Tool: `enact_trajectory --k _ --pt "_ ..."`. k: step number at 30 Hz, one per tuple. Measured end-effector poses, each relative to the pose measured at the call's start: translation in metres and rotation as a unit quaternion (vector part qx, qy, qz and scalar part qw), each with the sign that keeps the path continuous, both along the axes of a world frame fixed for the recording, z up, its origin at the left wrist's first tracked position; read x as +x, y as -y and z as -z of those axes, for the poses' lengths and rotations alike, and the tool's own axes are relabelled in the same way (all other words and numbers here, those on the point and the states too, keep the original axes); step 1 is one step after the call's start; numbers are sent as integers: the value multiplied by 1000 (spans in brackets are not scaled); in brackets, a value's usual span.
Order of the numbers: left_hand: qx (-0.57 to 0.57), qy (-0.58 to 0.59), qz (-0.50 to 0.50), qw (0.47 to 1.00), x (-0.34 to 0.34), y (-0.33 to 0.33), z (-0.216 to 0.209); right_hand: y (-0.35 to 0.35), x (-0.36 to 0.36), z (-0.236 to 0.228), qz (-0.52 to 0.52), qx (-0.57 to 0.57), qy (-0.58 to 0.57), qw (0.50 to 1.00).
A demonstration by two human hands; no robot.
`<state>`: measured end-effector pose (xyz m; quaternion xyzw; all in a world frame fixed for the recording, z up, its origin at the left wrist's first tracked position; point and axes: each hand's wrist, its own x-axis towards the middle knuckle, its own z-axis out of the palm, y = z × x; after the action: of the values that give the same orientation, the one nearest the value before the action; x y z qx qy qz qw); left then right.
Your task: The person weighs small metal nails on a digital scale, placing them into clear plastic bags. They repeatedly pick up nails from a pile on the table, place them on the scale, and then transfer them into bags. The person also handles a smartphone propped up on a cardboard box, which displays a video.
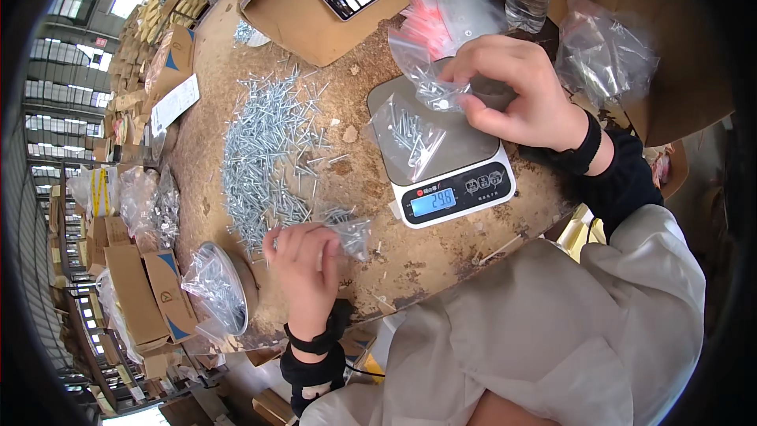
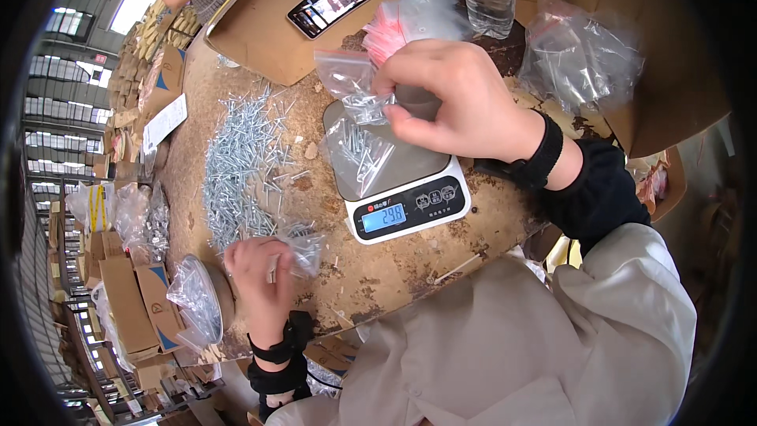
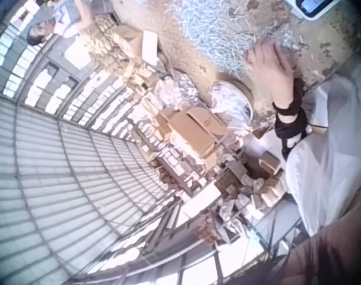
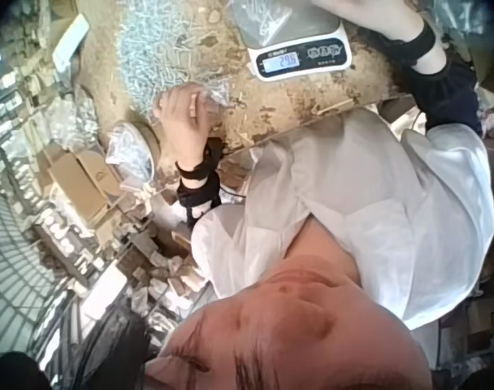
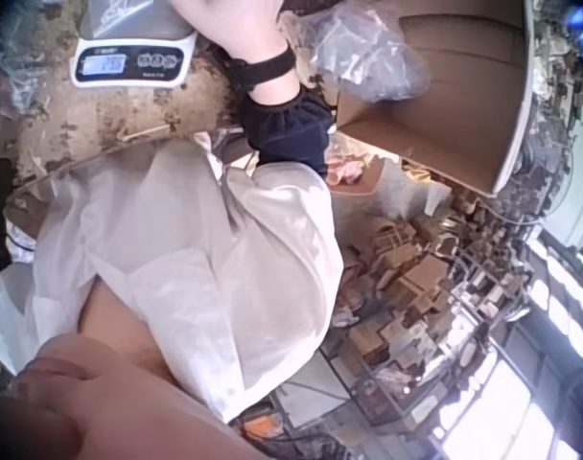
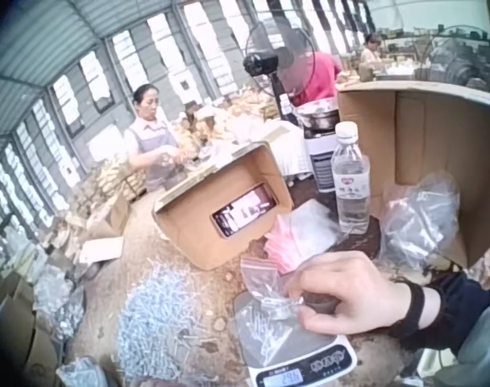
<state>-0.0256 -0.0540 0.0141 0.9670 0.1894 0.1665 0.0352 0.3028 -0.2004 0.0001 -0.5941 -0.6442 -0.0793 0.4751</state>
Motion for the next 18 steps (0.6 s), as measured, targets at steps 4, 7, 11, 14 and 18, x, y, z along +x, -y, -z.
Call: enact_trajectory --k 4,7,11,14,18 --pt "-49 166 -45 984 -9 -8 -9 -4 -4 0 24 -36 39 998" --pt "-190 296 -100 931 -7 -11 -12 -13 -17 -2 102 -85 148 980" --pt "-209 329 -85 917 13 -15 -20 -29 -51 10 144 -189 278 931" --pt "-238 303 -34 922 38 -25 -19 -27 -68 10 105 -207 312 921" --pt "-301 307 -31 903 72 -36 -2 -22 -77 15 71 -151 384 908"
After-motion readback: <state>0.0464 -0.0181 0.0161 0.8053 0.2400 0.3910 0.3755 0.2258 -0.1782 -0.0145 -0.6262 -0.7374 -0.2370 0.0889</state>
